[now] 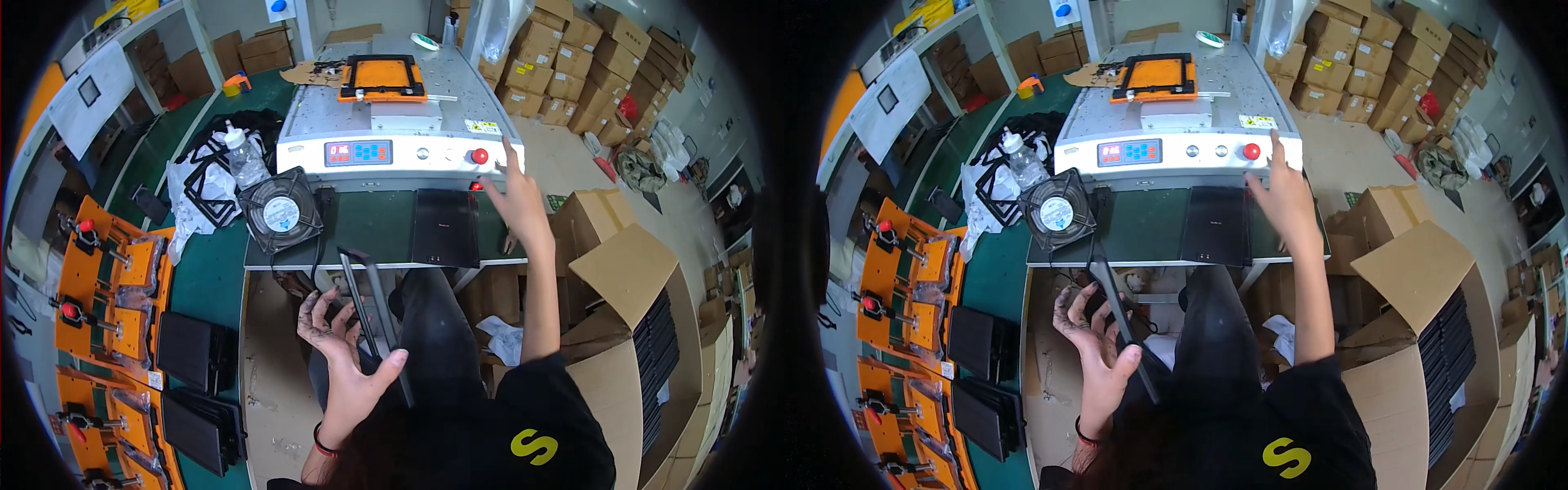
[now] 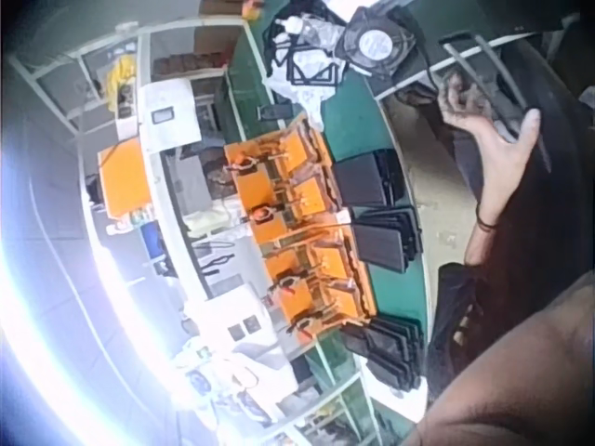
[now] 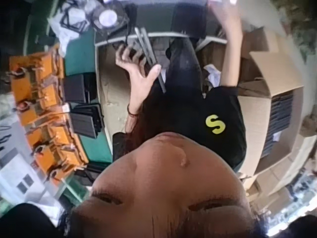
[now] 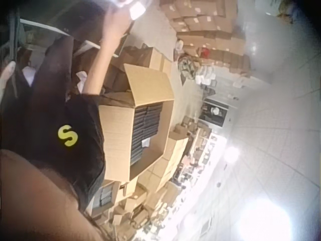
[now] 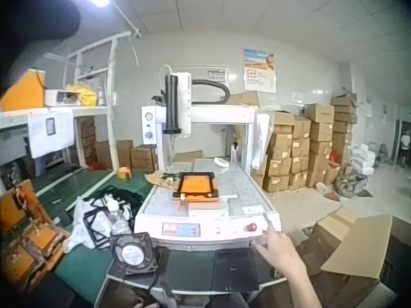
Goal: The person assembles black rectangular electronic units by hand, using a manual press machine to secure components. They repeatedly pick up units, place them into the press, operate the lever, and then stack the finished units into a cardboard box.
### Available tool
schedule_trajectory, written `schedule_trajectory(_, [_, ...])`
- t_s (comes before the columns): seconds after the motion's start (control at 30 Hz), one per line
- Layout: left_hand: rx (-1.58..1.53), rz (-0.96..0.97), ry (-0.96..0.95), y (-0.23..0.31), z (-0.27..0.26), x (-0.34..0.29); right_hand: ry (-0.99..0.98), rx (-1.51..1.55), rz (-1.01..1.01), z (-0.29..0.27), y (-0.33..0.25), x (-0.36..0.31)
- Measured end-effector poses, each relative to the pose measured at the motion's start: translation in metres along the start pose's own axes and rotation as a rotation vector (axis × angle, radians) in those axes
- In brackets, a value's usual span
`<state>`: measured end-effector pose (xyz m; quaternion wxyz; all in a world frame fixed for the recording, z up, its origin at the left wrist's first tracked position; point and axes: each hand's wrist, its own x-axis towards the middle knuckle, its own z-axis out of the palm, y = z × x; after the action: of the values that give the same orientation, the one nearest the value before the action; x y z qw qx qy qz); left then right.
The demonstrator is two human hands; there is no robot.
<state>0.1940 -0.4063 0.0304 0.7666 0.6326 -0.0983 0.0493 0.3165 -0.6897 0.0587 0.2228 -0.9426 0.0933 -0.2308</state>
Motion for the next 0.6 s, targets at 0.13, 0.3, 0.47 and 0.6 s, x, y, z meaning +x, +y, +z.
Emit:
schedule_trajectory(0.13, [0.141,0.085,-0.065,0.003,-0.003,-0.002,-0.546,1.357,-0.266,-0.009,-0.051,-0.071])
schedule_trajectory(0.3, [0.666,0.13,-0.258,0.011,0.001,-0.011,-0.775,1.613,-0.258,0.037,-0.081,-0.123])
schedule_trajectory(0.47, [-0.135,-0.272,0.033,0.016,-0.007,-0.036,-0.915,1.999,-0.133,0.069,-0.088,-0.135])
schedule_trajectory(0.6, [-1.122,-0.898,-0.656,-0.025,-0.046,-0.044,-1.128,2.377,0.15,0.09,-0.088,-0.139])
